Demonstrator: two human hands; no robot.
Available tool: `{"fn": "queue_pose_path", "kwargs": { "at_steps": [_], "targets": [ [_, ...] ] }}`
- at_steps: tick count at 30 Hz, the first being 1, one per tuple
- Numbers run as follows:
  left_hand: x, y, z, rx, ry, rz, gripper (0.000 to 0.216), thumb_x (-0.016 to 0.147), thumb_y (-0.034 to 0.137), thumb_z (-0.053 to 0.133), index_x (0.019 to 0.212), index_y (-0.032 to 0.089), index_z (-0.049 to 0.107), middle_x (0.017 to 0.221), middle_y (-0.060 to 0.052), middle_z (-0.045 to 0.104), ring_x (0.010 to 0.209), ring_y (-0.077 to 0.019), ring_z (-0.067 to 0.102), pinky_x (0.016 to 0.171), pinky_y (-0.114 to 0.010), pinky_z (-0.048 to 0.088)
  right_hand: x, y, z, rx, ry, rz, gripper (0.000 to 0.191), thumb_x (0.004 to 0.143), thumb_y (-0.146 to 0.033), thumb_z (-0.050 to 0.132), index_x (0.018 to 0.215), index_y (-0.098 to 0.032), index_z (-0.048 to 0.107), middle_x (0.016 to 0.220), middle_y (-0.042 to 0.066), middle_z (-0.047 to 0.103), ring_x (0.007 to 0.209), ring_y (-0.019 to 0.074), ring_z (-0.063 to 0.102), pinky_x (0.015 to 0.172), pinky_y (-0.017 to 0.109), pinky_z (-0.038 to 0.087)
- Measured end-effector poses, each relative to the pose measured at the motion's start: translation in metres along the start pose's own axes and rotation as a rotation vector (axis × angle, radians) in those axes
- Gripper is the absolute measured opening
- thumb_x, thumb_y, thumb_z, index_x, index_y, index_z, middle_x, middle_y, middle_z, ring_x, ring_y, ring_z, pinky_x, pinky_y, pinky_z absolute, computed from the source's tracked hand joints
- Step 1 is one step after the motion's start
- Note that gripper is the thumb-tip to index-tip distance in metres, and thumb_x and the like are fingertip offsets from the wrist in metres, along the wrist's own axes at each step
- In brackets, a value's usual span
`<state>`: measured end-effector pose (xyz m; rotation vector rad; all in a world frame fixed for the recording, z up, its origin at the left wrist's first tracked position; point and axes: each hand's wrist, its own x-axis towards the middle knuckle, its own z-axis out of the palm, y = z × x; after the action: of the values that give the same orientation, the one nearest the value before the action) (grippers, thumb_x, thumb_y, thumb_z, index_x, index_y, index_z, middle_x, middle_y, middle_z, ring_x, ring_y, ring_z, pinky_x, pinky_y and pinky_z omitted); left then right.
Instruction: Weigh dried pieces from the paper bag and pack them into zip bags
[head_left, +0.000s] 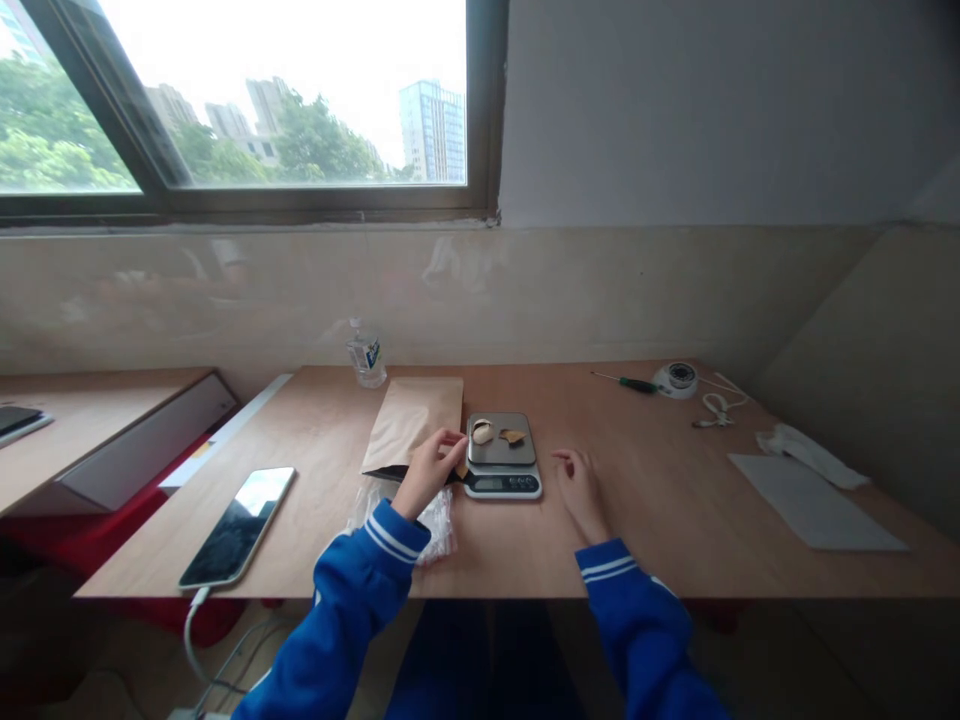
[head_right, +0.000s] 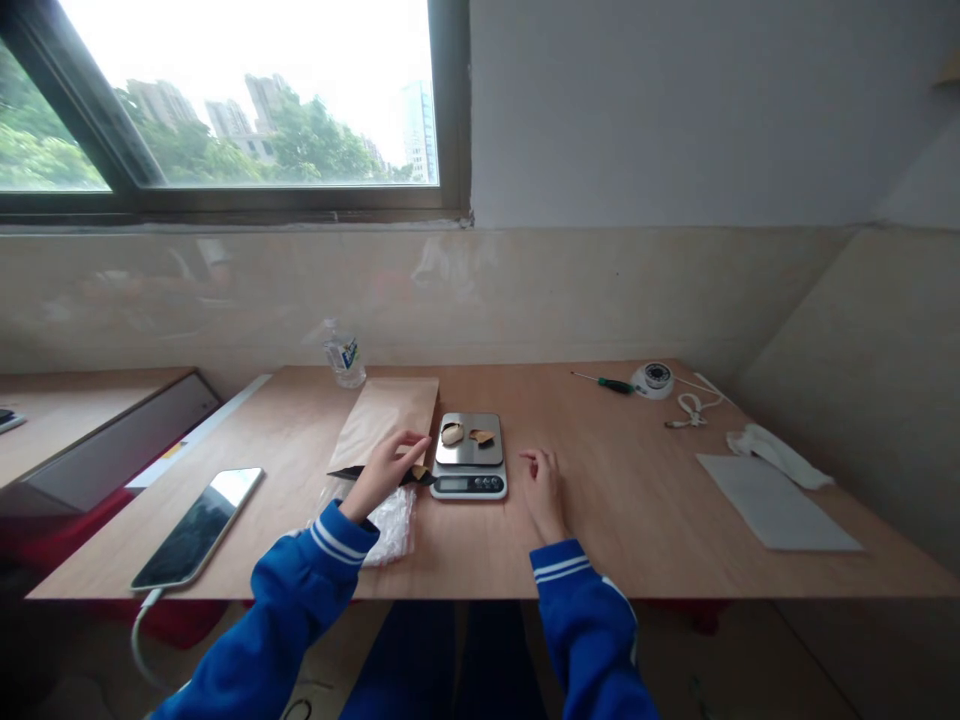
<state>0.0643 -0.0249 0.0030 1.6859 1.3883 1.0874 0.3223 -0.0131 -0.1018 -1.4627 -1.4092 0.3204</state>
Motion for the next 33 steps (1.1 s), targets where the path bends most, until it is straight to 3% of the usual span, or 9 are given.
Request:
{"fn": "queue_pose_path", "kwargs": {
  "at_steps": [6, 12, 15, 22, 26, 33],
  "targets": [
    [-0.039, -0.005, 0.008, -0.113, -0.011, -0.114, 0.038, 0.081, 0.053, 0.051, 0.081, 0.016, 0.062, 0.08, -0.006, 0.069, 0.078, -0.0186, 0.064, 0.071, -0.029, 0.049, 0.001, -0.007, -0.002, -0.004, 0.004, 0.022, 0.021, 0.076, -0.02, 0.042, 0.081, -0.019, 0.063, 0.089, 0.009, 0.057, 0.082, 0.0226, 0.056, 0.077, 0.038, 0.048],
    [-0.054, -0.011, 0.026, -0.142, 0.007, -0.145, 0.037, 0.084, 0.05, 0.049, 0.078, 0.016, 0.062, 0.078, -0.007, 0.068, 0.075, -0.018, 0.064, 0.069, -0.029, 0.048, 0.002, -0.004, -0.002, -0.005, 0.02, 0.04, 0.022, 0.075, -0.021, 0.041, 0.079, -0.018, 0.062, 0.089, 0.01, 0.057, 0.08, 0.0229, 0.056, 0.077, 0.039, 0.047],
    [-0.044, -0.01, 0.033, -0.103, 0.03, -0.122, 0.035, 0.084, 0.048, 0.05, 0.077, 0.016, 0.062, 0.075, -0.006, 0.067, 0.073, -0.0179, 0.063, 0.069, -0.029, 0.047, 0.002, -0.002, -0.001, -0.004, 0.012, 0.046, 0.023, 0.077, -0.023, 0.041, 0.08, -0.017, 0.063, 0.089, 0.01, 0.057, 0.08, 0.0225, 0.056, 0.077, 0.039, 0.047],
    [0.012, 0.011, 0.048, 0.065, 0.16, -0.021, 0.024, 0.086, 0.038, 0.049, 0.081, 0.016, 0.058, 0.081, -0.008, 0.066, 0.078, -0.0193, 0.063, 0.073, -0.033, 0.048, 0.002, 0.006, 0.0, -0.012, -0.008, 0.028, 0.024, 0.077, -0.023, 0.041, 0.083, -0.017, 0.064, 0.09, 0.009, 0.056, 0.084, 0.0226, 0.056, 0.081, 0.038, 0.045],
    [-0.003, 0.015, 0.037, 0.073, 0.206, 0.051, 0.024, 0.087, 0.038, 0.045, 0.089, 0.017, 0.056, 0.092, -0.009, 0.064, 0.082, -0.02, 0.063, 0.077, -0.036, 0.05, 0.002, 0.008, 0.002, -0.011, -0.007, 0.026, 0.023, 0.078, -0.021, 0.04, 0.082, -0.018, 0.062, 0.091, 0.01, 0.056, 0.086, 0.0226, 0.056, 0.08, 0.037, 0.045],
    [-0.057, -0.005, -0.003, 0.223, 0.308, -0.013, 0.026, 0.087, 0.039, 0.041, 0.088, 0.019, 0.058, 0.09, -0.007, 0.064, 0.084, -0.021, 0.062, 0.074, -0.034, 0.05, 0.001, 0.004, 0.002, -0.021, -0.005, -0.004, 0.022, 0.077, -0.02, 0.04, 0.079, -0.018, 0.063, 0.089, 0.009, 0.056, 0.084, 0.0223, 0.056, 0.079, 0.037, 0.046]
  ]
}}
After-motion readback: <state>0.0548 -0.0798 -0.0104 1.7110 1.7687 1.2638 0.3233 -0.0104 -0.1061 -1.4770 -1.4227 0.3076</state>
